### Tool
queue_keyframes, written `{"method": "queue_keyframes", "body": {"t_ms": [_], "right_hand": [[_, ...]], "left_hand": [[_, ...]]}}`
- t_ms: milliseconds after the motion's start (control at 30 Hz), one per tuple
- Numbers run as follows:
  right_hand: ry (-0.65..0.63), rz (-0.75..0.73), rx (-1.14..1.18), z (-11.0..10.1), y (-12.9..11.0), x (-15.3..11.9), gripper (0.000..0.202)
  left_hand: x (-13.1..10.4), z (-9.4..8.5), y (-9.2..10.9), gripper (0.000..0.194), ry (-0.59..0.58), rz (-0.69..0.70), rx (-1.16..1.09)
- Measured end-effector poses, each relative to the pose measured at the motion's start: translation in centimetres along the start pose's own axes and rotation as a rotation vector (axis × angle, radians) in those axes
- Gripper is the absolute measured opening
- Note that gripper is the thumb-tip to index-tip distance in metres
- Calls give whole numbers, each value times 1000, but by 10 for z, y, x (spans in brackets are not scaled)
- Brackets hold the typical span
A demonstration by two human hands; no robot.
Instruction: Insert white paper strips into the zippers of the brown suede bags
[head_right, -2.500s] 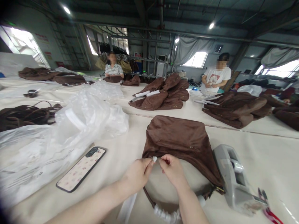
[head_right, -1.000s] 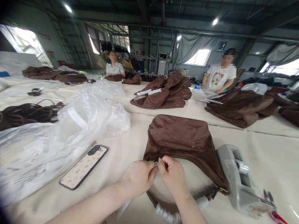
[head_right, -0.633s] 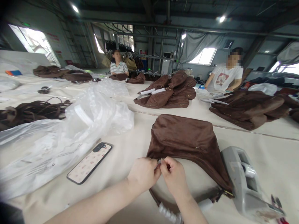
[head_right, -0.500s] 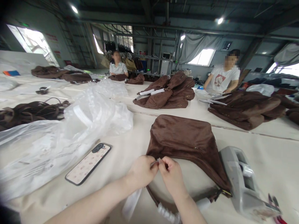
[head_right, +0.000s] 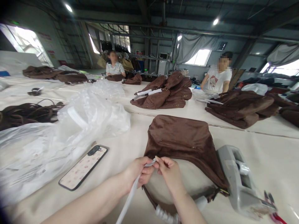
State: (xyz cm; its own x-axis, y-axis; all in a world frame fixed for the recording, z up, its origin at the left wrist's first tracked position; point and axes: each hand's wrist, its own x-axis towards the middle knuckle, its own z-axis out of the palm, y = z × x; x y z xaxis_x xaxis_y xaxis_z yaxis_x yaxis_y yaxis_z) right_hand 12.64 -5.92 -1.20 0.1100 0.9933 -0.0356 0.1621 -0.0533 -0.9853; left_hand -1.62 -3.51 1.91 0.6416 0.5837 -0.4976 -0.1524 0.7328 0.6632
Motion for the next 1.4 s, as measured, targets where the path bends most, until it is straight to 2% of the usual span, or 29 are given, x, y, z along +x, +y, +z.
{"method": "queue_keyframes", "body": {"t_ms": [100, 167, 267, 333, 400, 500, 567, 633, 667, 700, 733, 833, 900, 1000, 1100, 1167, 1233, 1300, 1367, 1400], "right_hand": [[-43, 116, 107, -1, -2, 1, 42], [-106, 214, 153, -2, -4, 0, 43], [-232, 315, 277, -1, -5, -2, 44], [-286, 294, 327, 0, -5, -3, 44], [-278, 225, 202, -1, -5, -3, 46], [-82, 62, -234, -11, -4, 2, 52], [93, -96, -437, -23, -2, 7, 47], [224, -248, -518, -35, 1, 12, 31], [263, -310, -557, -40, 3, 14, 23], [292, -355, -620, -45, 6, 15, 24], [307, -373, -708, -48, 9, 17, 32], [298, -311, -1021, -48, 21, 19, 58], [289, -232, -1148, -44, 29, 20, 60], [284, -171, -1202, -37, 34, 24, 54], [266, -221, -1068, -40, 17, 34, 40], [266, -272, -961, -50, -10, 44, 32], [393, -312, -720, -67, -47, 56, 30], [614, -362, -250, -87, -87, 66, 33], [703, -415, 18, -101, -119, 72, 39], [708, -433, 71, -104, -128, 72, 39]], "left_hand": [[2, -5, 1, 21, -193, -77, -235], [2, -7, -1, 20, -278, -94, -295], [3, -4, -7, 20, -377, -140, -261], [3, 1, -14, 24, -373, -165, -124], [1, 6, -19, 30, -304, -153, 109], [-7, 10, -17, 32, -146, -21, 581], [-15, 7, -7, 26, 69, 212, 916], [-22, -2, 9, 23, 333, 478, 1099], [-23, -8, 17, 23, 428, 576, 1087], [-24, -14, 25, 25, 486, 637, 1015], [-23, -20, 31, 29, 514, 674, 902], [-14, -34, 43, 40, 523, 706, 562], [-5, -41, 45, 42, 517, 692, 439], [7, -49, 44, 41, 519, 669, 353], [15, -60, 44, 40, 550, 649, 264], [20, -67, 45, 39, 574, 593, 189], [24, -73, 47, 37, 592, 536, 134], [26, -77, 48, 37, 603, 518, 111], [27, -78, 48, 41, 597, 528, 94], [26, -78, 49, 44, 583, 530, 82]]}}
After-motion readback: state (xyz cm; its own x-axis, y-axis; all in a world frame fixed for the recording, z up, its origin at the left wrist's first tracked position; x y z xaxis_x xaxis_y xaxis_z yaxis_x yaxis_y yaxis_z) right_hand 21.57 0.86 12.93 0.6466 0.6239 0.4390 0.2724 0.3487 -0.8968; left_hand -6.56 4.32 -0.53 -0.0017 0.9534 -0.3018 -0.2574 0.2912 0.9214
